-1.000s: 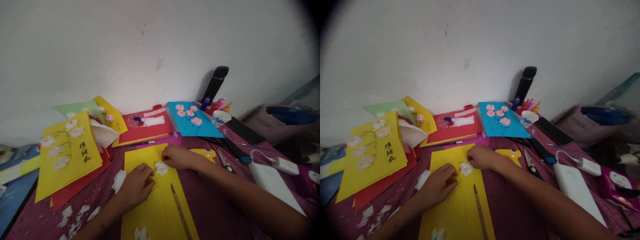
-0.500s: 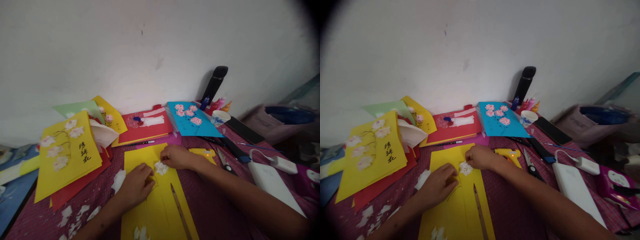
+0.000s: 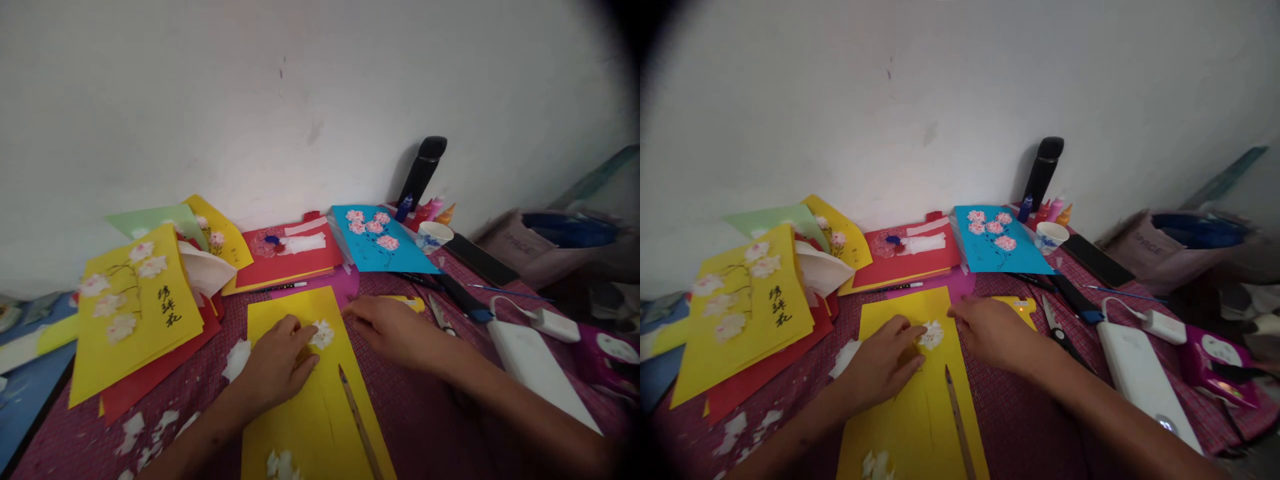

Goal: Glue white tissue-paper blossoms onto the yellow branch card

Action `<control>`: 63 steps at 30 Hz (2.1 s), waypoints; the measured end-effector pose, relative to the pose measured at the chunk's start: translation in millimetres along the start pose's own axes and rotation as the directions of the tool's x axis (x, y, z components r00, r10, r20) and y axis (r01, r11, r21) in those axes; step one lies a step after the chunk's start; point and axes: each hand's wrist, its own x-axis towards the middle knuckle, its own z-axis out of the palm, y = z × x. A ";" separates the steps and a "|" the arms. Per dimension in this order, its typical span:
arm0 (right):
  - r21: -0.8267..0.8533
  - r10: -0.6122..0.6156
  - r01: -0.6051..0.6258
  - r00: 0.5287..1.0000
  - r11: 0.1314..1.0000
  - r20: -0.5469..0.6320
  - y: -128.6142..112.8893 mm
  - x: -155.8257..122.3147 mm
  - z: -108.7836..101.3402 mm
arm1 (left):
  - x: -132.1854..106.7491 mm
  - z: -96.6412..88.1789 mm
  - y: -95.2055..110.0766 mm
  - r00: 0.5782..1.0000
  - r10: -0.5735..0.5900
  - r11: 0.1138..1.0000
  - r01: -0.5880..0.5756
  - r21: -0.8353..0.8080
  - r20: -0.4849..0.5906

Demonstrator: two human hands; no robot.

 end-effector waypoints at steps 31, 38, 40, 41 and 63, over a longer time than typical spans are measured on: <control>0.446 0.223 -0.069 0.926 0.893 -0.304 -32.9 -123.1 108.2 | -46.2 -3.3 12.1 0.994 0.033 0.984 -0.013 0.178 -0.108; 0.396 0.221 -0.075 0.915 0.915 -0.338 -39.2 -128.1 108.6 | -103.8 8.2 8.4 0.977 0.024 0.982 0.016 0.186 -0.211; 0.396 0.221 -0.074 0.914 0.915 -0.341 -41.0 -128.6 107.9 | -131.7 13.2 9.9 0.949 -0.006 0.989 0.051 0.135 -0.314; 0.396 0.218 -0.069 0.913 0.916 -0.345 -41.4 -128.9 107.7 | -146.3 16.6 11.5 0.932 -0.039 0.992 0.079 0.096 -0.360; 0.287 0.158 -0.071 0.943 0.955 -0.294 -27.8 -129.1 116.4 | -213.2 62.8 27.1 0.761 -0.289 0.943 0.330 -0.038 -0.580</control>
